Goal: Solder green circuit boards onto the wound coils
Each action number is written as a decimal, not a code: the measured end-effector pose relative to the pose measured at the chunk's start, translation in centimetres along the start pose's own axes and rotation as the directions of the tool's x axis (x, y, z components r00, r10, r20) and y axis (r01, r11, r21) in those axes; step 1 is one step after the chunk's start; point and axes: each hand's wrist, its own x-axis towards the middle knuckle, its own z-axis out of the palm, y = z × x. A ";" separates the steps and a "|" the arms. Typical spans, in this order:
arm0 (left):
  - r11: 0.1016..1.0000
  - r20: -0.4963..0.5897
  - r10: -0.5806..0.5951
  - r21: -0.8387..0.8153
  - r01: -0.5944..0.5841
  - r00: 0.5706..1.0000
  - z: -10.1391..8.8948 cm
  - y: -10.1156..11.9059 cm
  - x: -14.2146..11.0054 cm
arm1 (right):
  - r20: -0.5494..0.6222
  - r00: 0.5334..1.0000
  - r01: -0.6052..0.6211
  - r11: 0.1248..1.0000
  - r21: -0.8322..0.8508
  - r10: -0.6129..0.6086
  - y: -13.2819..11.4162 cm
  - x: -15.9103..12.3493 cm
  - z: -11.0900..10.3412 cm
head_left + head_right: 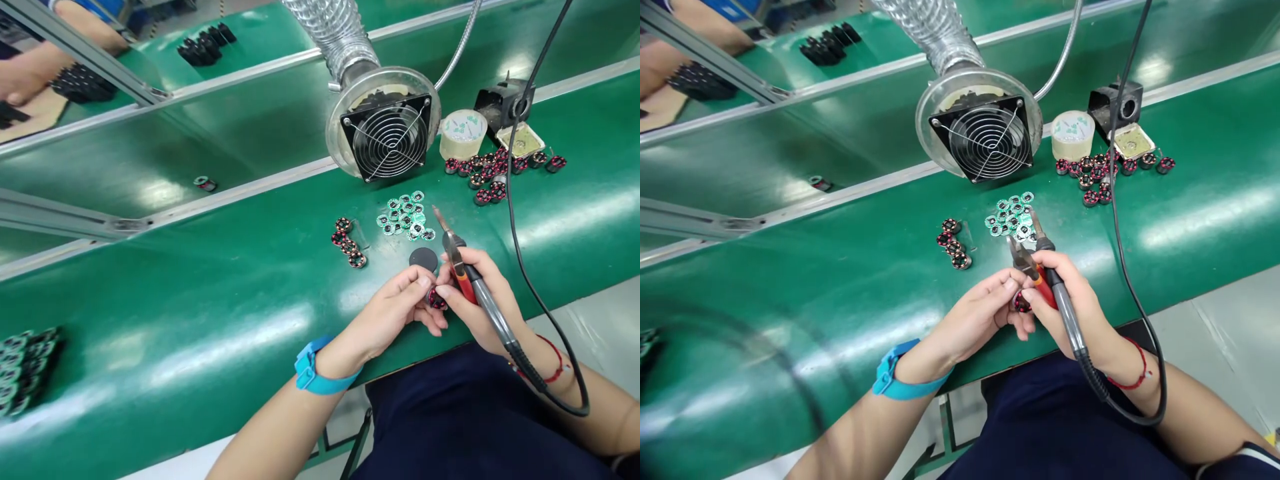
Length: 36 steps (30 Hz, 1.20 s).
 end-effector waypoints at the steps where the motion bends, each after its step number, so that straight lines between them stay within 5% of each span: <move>1: 0.999 0.002 0.031 0.024 -0.031 1.000 0.1 0.0 0.0 | -0.012 1.000 0.001 1.000 -0.006 -0.001 0.0 0.0 0.1; 7: 0.888 -0.001 0.254 0.398 -0.233 0.967 -0.1 -0.7 0.0 | 0.008 0.999 0.053 0.994 -0.097 -0.052 0.1 0.1 0.3; 10: 0.816 -0.006 0.256 0.538 -0.213 0.967 -0.2 -0.7 -0.2 | 0.006 0.999 0.033 0.997 -0.072 -0.032 0.0 0.4 -0.3; 14: 0.916 -0.041 0.124 0.389 -0.099 0.991 0.1 0.0 -0.3 | -0.177 0.984 -0.027 0.999 0.045 0.034 -0.4 1.1 -1.8; 18: 0.959 -0.056 0.116 0.267 -0.097 0.992 0.4 0.2 -0.2 | -0.097 0.992 -0.081 0.997 0.014 0.082 -0.6 0.8 -2.4; 25: 0.921 -0.065 0.181 0.361 -0.145 0.981 0.5 -0.5 -0.1 | 0.108 0.991 -0.073 0.993 -0.094 0.084 -0.2 -0.2 -1.0; 32: 0.901 -0.079 0.115 0.428 -0.071 0.990 0.3 0.6 -0.4 | -0.121 0.988 -0.093 0.995 0.036 0.096 -0.7 0.7 -1.9; 36: 0.880 -0.073 0.113 0.469 -0.066 0.991 0.3 1.2 -0.5 | -0.117 0.992 -0.058 0.993 -0.103 0.046 -0.5 0.5 -3.5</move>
